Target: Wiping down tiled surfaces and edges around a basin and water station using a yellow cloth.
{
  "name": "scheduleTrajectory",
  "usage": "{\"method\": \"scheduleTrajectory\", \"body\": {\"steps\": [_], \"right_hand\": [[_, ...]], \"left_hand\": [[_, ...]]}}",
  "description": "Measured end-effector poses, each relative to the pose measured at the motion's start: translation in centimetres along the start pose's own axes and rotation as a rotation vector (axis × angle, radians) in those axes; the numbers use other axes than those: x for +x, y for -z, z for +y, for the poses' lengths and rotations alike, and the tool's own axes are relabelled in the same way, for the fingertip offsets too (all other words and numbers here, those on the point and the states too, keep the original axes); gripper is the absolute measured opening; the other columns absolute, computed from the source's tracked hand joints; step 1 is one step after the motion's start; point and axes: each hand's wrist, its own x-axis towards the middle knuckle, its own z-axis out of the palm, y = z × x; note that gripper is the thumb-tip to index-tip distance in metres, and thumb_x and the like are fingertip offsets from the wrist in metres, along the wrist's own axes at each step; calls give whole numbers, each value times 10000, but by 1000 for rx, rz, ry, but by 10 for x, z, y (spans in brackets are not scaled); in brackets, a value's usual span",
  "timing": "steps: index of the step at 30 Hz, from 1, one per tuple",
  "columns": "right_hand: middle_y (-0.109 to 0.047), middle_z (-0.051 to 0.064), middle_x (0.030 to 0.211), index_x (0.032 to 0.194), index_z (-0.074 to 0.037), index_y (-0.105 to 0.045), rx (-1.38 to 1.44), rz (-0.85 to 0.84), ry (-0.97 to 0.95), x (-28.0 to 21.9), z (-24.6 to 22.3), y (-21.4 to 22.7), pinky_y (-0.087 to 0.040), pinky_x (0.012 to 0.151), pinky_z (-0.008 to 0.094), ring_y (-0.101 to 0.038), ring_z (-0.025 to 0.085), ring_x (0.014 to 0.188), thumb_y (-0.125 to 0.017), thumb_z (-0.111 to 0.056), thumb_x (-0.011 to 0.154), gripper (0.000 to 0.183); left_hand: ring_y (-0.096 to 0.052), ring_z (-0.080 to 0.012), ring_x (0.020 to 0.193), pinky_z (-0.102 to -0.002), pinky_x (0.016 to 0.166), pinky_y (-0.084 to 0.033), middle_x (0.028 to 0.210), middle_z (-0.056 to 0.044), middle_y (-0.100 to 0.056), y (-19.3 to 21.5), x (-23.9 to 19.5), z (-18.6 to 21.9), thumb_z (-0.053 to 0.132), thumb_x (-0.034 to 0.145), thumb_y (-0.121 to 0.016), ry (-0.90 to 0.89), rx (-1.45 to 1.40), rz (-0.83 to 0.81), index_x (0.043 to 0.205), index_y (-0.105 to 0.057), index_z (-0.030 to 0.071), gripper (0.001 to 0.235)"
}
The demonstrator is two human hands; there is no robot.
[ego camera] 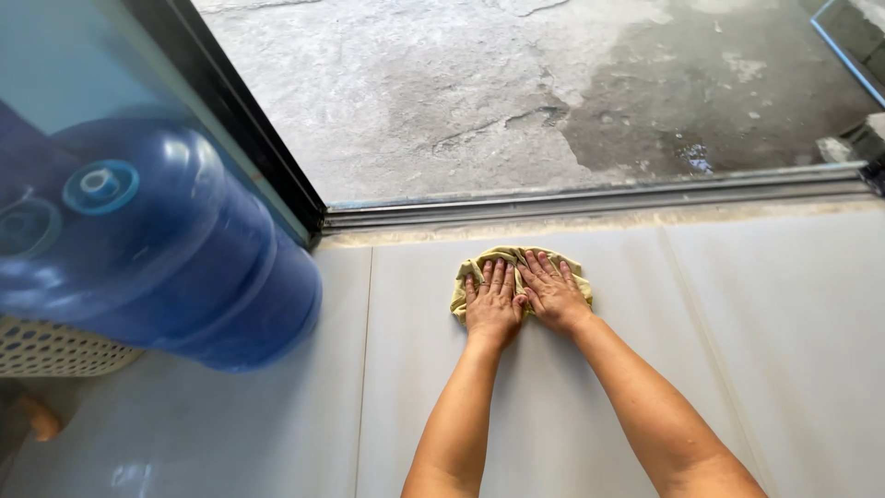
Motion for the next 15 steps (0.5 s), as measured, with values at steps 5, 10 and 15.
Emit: {"method": "scheduleTrajectory", "body": {"steps": [5,10,15], "right_hand": [[-61,-13,1728,1627,-256,-204,-57,-1,15,66,29,7,5,1247,495,-25,207,1582,-346,-376,1037,619],[-113,-10,1719,1625,-271,-243,-54,72,50,38,13,13,-15,1253,492,-78,201,1577,-350,-411,1042,609],[-393,13,1631,1513,-237,-491,77,284,42,-59,-29,14,-184,1237,440,-323,205,1520,-500,-428,1008,540]], "left_hand": [[-51,-190,1591,-529,1262,33,1720,23,-114,18,63,-10,538,1019,-315,37,14,3,1628,-217,239,686],[-62,-203,1580,-540,1246,14,1712,3,-130,46,26,-5,589,988,-382,17,31,-51,1629,-222,229,753],[-215,-184,1557,-586,1243,-78,1681,48,-286,3,-25,-18,407,998,-460,-88,62,59,1584,-360,301,604]]}}
